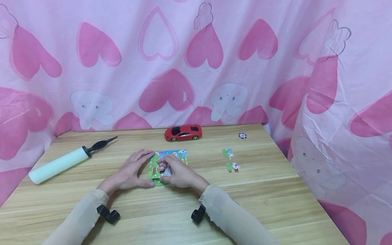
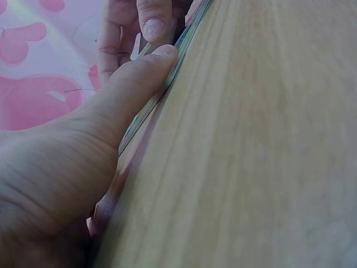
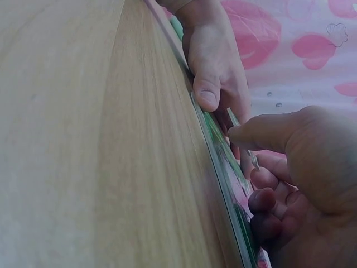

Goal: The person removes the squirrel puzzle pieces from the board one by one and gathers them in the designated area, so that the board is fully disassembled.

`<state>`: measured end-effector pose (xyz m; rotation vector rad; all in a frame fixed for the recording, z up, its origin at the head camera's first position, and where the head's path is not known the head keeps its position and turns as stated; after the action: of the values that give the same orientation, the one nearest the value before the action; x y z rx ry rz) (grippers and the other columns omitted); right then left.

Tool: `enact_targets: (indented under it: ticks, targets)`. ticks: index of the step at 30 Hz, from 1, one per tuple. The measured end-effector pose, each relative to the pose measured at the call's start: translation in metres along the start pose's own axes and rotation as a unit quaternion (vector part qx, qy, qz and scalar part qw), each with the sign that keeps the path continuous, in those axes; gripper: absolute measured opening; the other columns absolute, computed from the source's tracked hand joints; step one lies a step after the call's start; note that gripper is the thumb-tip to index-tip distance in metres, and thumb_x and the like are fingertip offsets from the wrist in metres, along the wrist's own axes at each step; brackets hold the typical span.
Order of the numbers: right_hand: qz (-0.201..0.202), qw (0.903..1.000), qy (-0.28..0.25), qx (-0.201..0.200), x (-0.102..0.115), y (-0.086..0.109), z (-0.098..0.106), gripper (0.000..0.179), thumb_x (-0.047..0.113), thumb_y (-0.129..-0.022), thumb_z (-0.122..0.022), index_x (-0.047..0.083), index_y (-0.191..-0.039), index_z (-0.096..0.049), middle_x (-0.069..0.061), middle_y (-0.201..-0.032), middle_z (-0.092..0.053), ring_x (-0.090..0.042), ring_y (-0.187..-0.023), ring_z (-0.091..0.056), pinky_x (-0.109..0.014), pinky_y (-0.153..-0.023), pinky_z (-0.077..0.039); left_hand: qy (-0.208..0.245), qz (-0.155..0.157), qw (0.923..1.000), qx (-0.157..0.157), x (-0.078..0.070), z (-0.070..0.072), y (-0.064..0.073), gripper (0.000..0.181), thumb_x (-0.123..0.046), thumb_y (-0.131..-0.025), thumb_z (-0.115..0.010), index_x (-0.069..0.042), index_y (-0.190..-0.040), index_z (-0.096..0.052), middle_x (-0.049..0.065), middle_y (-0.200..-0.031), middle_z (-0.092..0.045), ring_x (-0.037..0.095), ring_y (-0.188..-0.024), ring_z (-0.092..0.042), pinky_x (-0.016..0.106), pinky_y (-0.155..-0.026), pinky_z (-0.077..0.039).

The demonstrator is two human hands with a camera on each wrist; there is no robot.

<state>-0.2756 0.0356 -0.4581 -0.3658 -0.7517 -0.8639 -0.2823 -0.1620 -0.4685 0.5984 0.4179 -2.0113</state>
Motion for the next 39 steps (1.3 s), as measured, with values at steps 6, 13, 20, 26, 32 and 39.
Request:
enact_targets:
  ticks: [6, 13, 20, 26, 32, 39]
  targets:
    - [0.000, 1.0000, -0.002, 0.000, 0.000, 0.001, 0.001, 0.059, 0.028, -0.104, -0.082, 0.026, -0.157, -0.058, 0.010, -0.134, -0.057, -0.013, -0.116, -0.057, -0.030, -0.099, -0.054, 0.003, -0.007, 1.0000, 0.000, -0.001, 0.000, 0.000, 0.125, -0.067, -0.080, -0.093, -0.009, -0.174, -0.036, 0.014, -0.181, -0.030, 0.049, -0.170, -0.010, 0.071, -0.137, -0.002]
    - [-0.001, 0.9999, -0.011, 0.001, -0.002, 0.000, 0.002, 0.059, 0.028, -0.104, -0.082, 0.025, -0.157, -0.058, 0.009, -0.130, -0.057, -0.013, -0.107, -0.058, -0.027, -0.086, -0.055, 0.000, -0.019, 0.9998, 0.000, -0.002, 0.000, 0.000, 0.124, -0.066, -0.080, -0.094, -0.008, -0.174, -0.036, 0.014, -0.181, -0.030, 0.050, -0.170, -0.010, 0.071, -0.137, -0.001]
    - [0.003, 0.9999, -0.016, 0.002, 0.000, 0.001, 0.003, 0.058, 0.026, -0.104, -0.081, 0.023, -0.158, -0.058, 0.007, -0.128, -0.057, -0.014, -0.097, -0.059, -0.024, -0.076, -0.054, -0.004, -0.019, 0.9998, 0.001, -0.002, -0.001, 0.000, 0.124, -0.066, -0.081, -0.094, -0.008, -0.174, -0.036, 0.017, -0.180, -0.032, 0.051, -0.170, -0.011, 0.070, -0.138, -0.001]
    - [0.005, 0.9998, -0.020, 0.003, 0.000, 0.001, 0.005, 0.059, 0.025, -0.104, -0.081, 0.022, -0.157, -0.058, 0.004, -0.127, -0.058, -0.014, -0.094, -0.060, -0.024, -0.074, -0.055, -0.002, -0.012, 0.9999, 0.002, -0.001, -0.001, 0.001, 0.126, -0.066, -0.080, -0.094, -0.008, -0.175, -0.034, 0.017, -0.180, -0.031, 0.050, -0.170, -0.010, 0.070, -0.138, -0.001]
    - [0.013, 0.9989, -0.045, -0.006, 0.005, 0.004, 0.019, 0.059, 0.020, -0.105, -0.081, 0.020, -0.159, -0.056, -0.003, -0.131, -0.058, -0.017, -0.098, -0.060, -0.025, -0.080, -0.056, -0.003, -0.007, 1.0000, 0.002, 0.001, 0.000, 0.002, 0.126, -0.066, -0.080, -0.094, -0.008, -0.175, -0.034, 0.016, -0.180, -0.031, 0.049, -0.170, -0.010, 0.070, -0.138, -0.001]
    - [0.029, 0.9982, -0.023, -0.048, 0.010, 0.010, 0.065, 0.062, 0.015, -0.103, -0.081, 0.020, -0.160, -0.058, -0.015, -0.125, -0.057, -0.019, -0.084, -0.057, -0.024, -0.069, -0.049, -0.005, -0.004, 1.0000, 0.004, 0.000, -0.001, 0.001, 0.126, -0.069, -0.079, -0.093, -0.010, -0.175, -0.036, 0.015, -0.181, -0.031, 0.048, -0.171, -0.010, 0.069, -0.138, -0.001]
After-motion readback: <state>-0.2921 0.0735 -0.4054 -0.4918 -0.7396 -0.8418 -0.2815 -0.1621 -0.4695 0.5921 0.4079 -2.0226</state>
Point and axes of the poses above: each hand's wrist, its own y-axis away from the middle knuckle, its own z-axis out of the back of the hand, x = y × z, the point moved 7 cm from there along -y, towards the middle knuckle
